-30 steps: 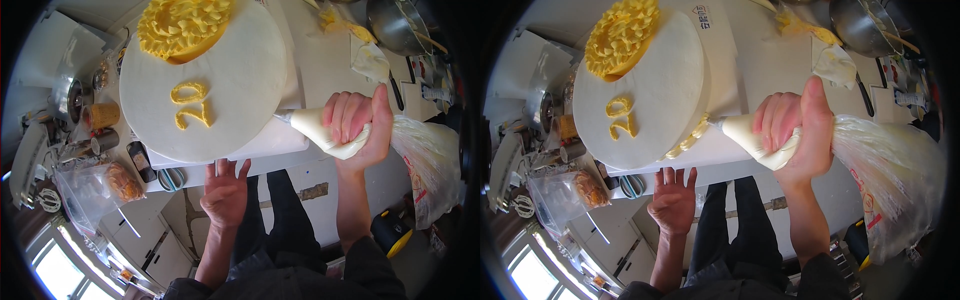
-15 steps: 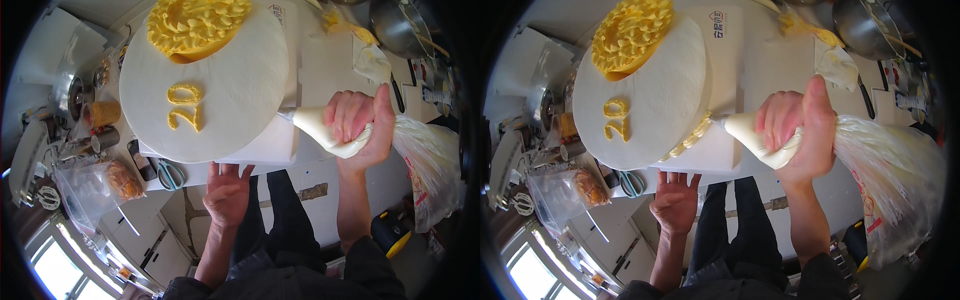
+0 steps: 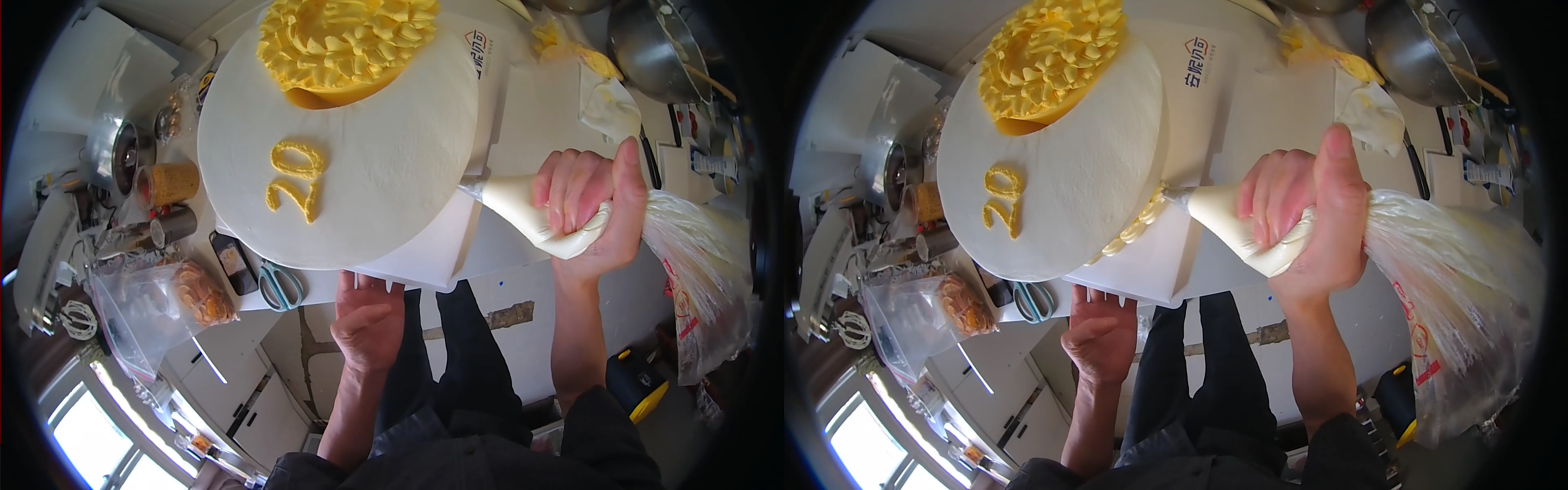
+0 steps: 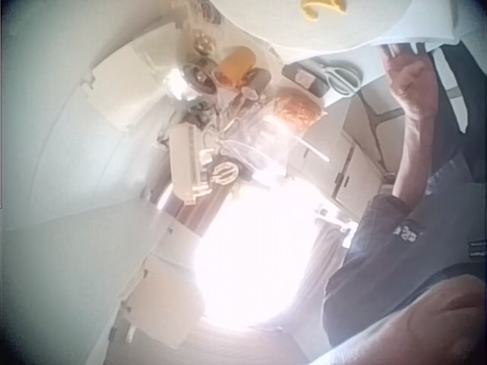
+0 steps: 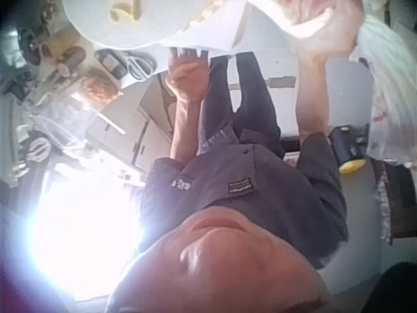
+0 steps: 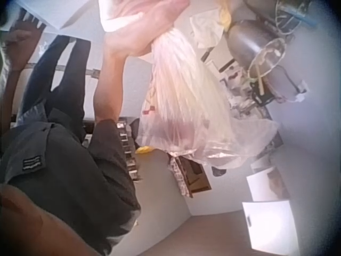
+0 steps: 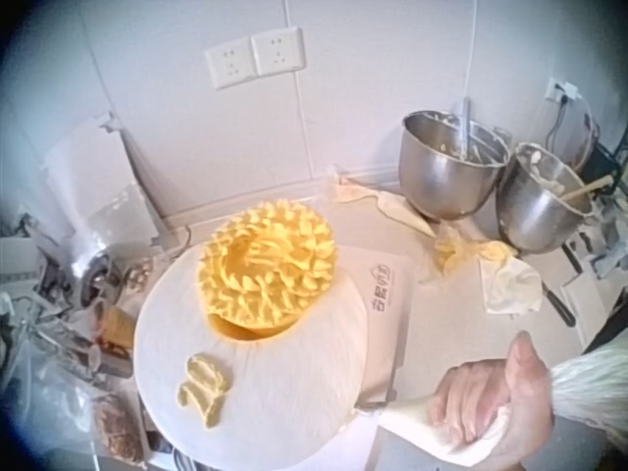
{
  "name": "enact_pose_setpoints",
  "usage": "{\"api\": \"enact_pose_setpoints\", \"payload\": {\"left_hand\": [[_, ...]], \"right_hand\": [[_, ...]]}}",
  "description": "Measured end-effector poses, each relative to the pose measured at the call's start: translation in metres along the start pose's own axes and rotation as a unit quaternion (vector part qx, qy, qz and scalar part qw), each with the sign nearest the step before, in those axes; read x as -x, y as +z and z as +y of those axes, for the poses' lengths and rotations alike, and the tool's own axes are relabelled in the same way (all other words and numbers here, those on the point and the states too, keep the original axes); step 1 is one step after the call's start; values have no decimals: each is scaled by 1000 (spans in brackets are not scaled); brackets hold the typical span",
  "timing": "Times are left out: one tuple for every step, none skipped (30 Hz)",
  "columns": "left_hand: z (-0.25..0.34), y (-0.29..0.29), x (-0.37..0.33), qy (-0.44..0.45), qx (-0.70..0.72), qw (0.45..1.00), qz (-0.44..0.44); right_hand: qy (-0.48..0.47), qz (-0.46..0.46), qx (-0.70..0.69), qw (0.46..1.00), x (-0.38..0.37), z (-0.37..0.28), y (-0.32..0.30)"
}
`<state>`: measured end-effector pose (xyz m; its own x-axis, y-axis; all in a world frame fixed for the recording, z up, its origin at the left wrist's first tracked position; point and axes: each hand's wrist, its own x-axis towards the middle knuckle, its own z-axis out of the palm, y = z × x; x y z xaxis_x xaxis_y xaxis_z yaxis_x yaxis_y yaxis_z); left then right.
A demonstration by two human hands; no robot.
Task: The recorder uses a piping bag to add decorative borders to a cake.
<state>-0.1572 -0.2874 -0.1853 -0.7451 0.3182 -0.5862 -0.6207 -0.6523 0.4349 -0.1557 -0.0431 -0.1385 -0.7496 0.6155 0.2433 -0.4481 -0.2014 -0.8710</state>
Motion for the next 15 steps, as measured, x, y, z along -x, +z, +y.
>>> {"api": "enact_pose_setpoints", "payload": {"left_hand": [[0,0,0,0,0,1000,0],[1,0,0,-3,0,1000,4],[1,0,0,-6,0,1000,8],[1,-3,0,-6,1,1000,8],[2,-8,0,-19,6,1000,-8],[3,-10,0,-33,11,999,-23],[3,-11,0,-32,11,999,-23],[2,-11,0,-29,18,999,-28],[2,-11,0,-27,26,999,-34],[1,-10,0,-28,27,999,-34],[1,-10,0,-23,33,999,-25],[1,-10,0,-19,39,999,-16],[1,-11,0,-19,39,999,-16],[1,-13,0,-29,40,999,-21],[1,-14,1,-39,42,998,-27]], "right_hand": [[-5,-6,2,1000,0,0,0],[-5,-7,2,1000,-1,0,0],[-3,2,14,1000,-2,1,1],[-1,11,26,1000,-3,1,1],[-1,10,24,1000,-4,2,1],[-7,26,30,999,-6,4,1],[-14,41,36,998,-6,6,2],[-14,41,37,998,-6,6,1],[-6,45,32,998,-6,6,1],[2,49,27,998,-6,5,1],[2,49,26,998,-5,5,1],[11,41,17,999,-5,3,2],[20,34,7,999,-5,2,2],[20,34,7,999,-5,1,3],[17,33,9,999,-5,1,5]]}}
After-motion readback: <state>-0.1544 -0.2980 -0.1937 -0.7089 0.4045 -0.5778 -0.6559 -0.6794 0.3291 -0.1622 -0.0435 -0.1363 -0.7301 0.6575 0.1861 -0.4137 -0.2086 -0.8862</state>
